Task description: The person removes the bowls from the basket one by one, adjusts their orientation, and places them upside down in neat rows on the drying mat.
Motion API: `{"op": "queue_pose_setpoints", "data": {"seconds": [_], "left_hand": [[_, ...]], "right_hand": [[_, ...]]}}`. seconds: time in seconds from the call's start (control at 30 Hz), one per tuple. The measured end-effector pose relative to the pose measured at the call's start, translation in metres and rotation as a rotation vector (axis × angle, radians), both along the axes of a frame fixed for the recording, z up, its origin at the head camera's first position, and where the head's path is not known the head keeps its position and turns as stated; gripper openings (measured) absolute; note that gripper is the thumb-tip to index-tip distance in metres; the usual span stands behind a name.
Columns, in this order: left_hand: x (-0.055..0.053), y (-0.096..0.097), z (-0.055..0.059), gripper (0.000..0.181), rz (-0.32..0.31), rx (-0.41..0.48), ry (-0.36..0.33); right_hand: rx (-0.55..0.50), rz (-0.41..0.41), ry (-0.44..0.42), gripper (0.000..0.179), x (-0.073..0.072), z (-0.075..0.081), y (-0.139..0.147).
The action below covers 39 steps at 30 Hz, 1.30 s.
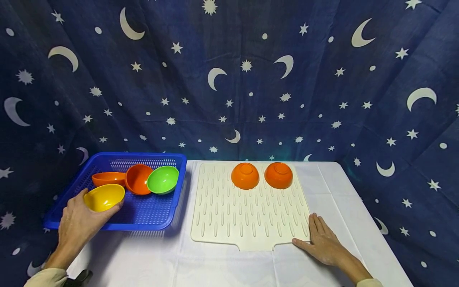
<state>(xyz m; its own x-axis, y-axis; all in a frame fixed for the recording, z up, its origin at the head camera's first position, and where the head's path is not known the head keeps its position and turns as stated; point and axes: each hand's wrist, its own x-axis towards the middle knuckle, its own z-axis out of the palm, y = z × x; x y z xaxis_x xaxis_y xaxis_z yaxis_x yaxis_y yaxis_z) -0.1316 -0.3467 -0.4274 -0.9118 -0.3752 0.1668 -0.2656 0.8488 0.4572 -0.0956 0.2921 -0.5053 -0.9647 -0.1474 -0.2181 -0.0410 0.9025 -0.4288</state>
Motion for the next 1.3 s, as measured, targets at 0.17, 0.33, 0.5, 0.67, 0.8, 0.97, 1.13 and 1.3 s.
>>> {"op": "queue_pose_setpoints", "data": {"seconds": [0.17, 0.33, 0.5, 0.67, 0.8, 0.97, 1.13, 1.3], "left_hand": [[0.001, 0.009, 0.001, 0.119, -0.032, 0.019, 0.052], [0.002, 0.016, 0.002, 0.115, -0.065, 0.044, 0.075], [0.005, 0.025, 0.005, 0.12, -0.064, 0.041, 0.059], [0.008, 0.034, 0.009, 0.116, -0.071, 0.059, 0.09], [0.009, 0.042, 0.012, 0.111, -0.088, 0.089, 0.132], [0.011, 0.053, 0.015, 0.113, -0.092, 0.11, 0.121], [0.013, 0.063, 0.017, 0.114, -0.098, 0.107, 0.106], [0.015, 0.072, 0.02, 0.111, -0.122, 0.142, 0.098]], "right_hand": [[0.002, -0.001, 0.0, 0.114, -0.001, -0.001, 0.001], [-0.001, -0.004, -0.02, 0.116, -0.003, -0.001, 0.002], [0.022, 0.001, -0.025, 0.117, -0.004, 0.002, 0.0], [0.047, 0.01, -0.008, 0.117, -0.005, 0.001, 0.001], [0.06, 0.016, -0.001, 0.116, -0.006, 0.004, 0.002], [0.066, 0.015, -0.003, 0.116, -0.006, 0.005, 0.002], [0.06, 0.01, 0.008, 0.116, -0.006, 0.003, 0.002], [0.051, 0.006, 0.01, 0.116, -0.005, 0.003, 0.002]]}}
